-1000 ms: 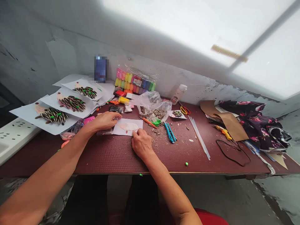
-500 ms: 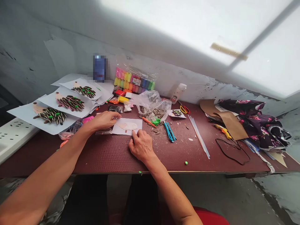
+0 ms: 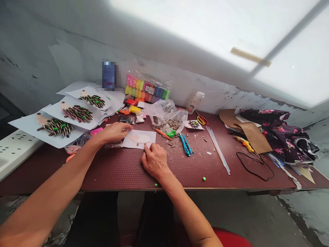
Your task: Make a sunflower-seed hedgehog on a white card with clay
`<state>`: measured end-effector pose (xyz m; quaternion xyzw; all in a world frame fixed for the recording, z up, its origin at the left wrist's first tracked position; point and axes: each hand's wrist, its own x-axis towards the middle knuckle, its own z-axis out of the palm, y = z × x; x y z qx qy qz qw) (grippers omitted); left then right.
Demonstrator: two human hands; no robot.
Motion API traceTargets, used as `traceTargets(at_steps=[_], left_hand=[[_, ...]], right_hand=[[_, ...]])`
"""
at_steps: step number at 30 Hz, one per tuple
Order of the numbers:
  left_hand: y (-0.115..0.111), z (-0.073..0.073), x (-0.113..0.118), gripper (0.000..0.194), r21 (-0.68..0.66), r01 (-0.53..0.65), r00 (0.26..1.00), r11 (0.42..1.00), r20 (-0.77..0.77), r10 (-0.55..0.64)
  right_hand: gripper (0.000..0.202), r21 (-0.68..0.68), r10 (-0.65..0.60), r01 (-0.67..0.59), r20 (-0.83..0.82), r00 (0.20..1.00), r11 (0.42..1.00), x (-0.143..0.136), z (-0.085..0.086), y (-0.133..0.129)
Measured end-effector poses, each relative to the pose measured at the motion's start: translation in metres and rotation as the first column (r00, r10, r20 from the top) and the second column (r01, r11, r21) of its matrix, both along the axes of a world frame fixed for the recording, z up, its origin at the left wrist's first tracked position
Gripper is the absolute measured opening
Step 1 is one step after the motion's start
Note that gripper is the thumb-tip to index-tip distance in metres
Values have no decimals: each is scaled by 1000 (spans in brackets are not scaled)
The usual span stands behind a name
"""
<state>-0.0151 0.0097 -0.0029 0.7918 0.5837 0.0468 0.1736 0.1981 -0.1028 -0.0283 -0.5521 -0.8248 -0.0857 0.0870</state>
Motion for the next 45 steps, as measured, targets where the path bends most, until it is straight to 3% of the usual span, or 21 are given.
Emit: traceTargets(at_steps=[8,22,33,45], left_hand=[[-1,3,1,47,-12,2,1000,1000,1,-2],[-2,4,1,47,1,2,1000,1000,-11,-2],[-3,4,1,47,8,19,999,1000,-31,-18],[-3,8,-4,62,-29,102,990,994,-90,-104]], right_hand=[[33,73,28,-25,-37,999,997,2,-3,1],[28,-50,-72,69,-62,995,996,-3,6,3],[34,-60,-87,70,-346,934,996,7,-6,11],[31,-77,-105,90,-229,968,993,4,-1,12]])
